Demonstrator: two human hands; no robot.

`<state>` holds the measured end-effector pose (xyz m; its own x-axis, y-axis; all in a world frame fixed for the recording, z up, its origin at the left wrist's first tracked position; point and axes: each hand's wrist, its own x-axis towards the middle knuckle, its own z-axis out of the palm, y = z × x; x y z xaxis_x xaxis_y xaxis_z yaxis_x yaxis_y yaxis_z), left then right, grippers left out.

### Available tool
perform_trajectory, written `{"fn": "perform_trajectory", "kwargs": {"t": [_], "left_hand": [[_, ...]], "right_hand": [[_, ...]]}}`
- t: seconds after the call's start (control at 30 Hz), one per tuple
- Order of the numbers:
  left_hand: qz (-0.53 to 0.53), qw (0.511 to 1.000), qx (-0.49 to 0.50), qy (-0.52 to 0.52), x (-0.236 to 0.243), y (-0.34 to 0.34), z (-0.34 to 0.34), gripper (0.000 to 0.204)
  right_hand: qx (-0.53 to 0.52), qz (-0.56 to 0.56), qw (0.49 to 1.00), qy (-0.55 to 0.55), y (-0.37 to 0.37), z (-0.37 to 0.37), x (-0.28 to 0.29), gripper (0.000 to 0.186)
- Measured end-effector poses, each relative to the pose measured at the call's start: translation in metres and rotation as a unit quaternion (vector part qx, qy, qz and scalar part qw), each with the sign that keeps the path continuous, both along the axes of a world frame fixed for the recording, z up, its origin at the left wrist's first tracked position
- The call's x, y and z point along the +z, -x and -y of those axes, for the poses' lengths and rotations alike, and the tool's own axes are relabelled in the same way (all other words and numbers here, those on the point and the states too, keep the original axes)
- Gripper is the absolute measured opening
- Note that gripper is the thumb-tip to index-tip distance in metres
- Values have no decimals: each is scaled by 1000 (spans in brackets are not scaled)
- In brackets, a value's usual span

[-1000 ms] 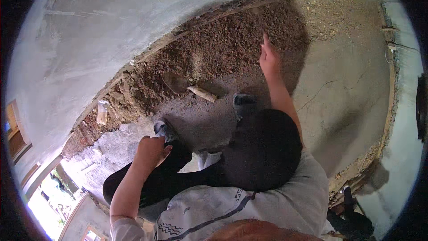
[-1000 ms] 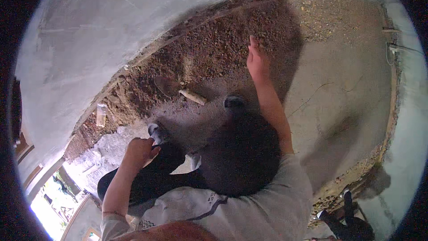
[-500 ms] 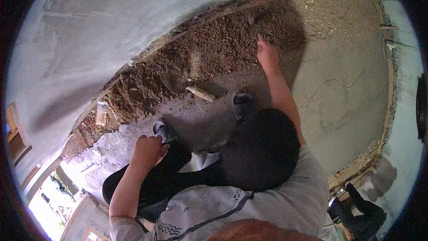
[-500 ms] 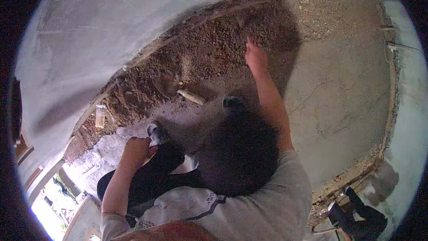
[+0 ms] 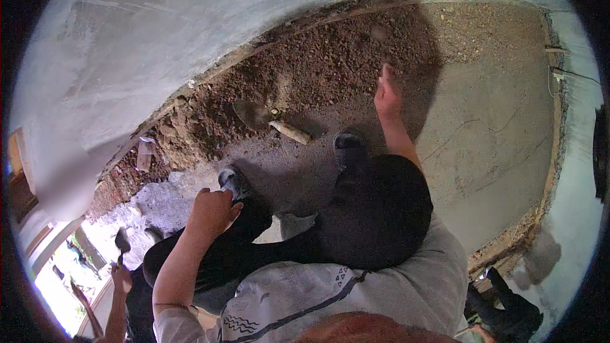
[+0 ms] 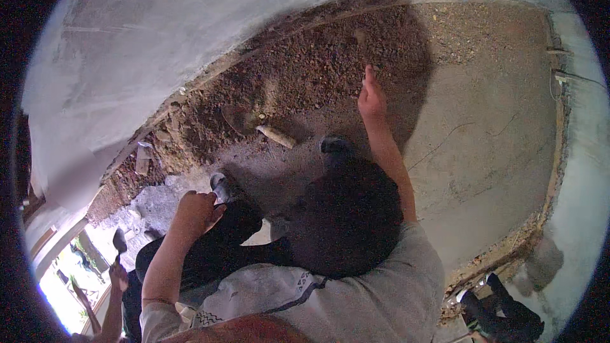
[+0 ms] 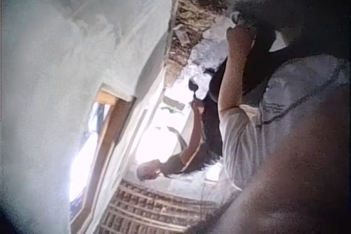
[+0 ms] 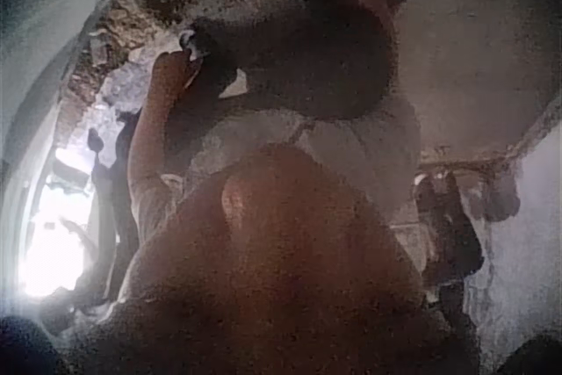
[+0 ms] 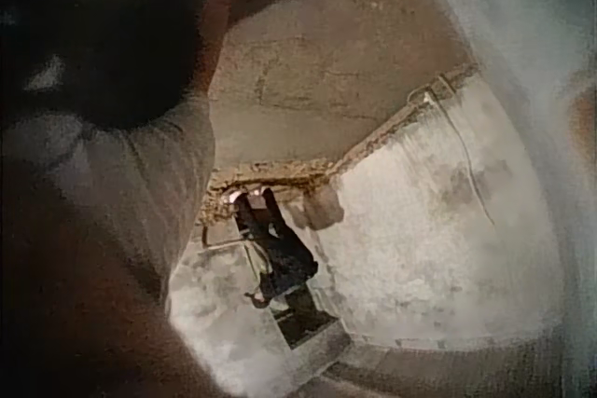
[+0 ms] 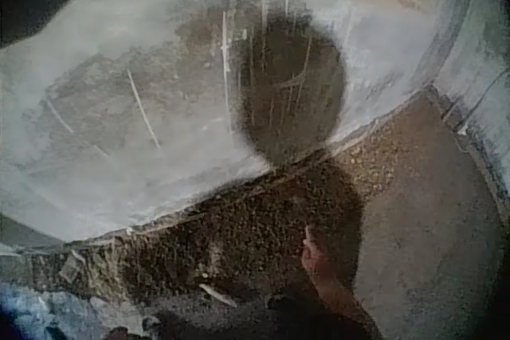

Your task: Smoothing and leveling soil/rubble for a floor foundation using a trowel.

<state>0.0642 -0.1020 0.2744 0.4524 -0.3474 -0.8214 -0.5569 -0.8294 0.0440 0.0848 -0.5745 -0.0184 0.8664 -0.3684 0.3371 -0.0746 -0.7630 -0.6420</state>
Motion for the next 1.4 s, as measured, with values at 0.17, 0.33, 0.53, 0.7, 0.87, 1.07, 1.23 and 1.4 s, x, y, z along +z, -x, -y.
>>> {"fn": "perform_trajectory", "kwargs": {"t": [0.17,0.33,0.53,0.7,0.87,1.07,1.23,1.4], "left_hand": [[0,1000,-7,9,-3,2,-4,40],[0,1000,19,14,-3,5,-7,39],[16,1000,-11,-12,9,0,8,43],[-4,999,-32,-21,-5,0,4,43],[-28,999,-20,-42,-3,7,0,42],[-17,1000,17,5,-6,12,-9,42],[-21,999,-21,18,-6,12,-13,39],[-34,999,4,23,-15,18,-7,39]], "right_hand": [[9,-251,968,-5,3,6,-4,63],[4,-203,979,25,26,2,-2,61],[-8,-207,978,-37,18,-5,25,54],[36,-100,994,39,8,10,-11,56],[6,-236,967,91,-1,-6,60,52],[13,-146,960,238,73,44,38,44],[13,-375,900,222,82,49,2,41],[43,-271,939,205,14,15,-41,40]]}}
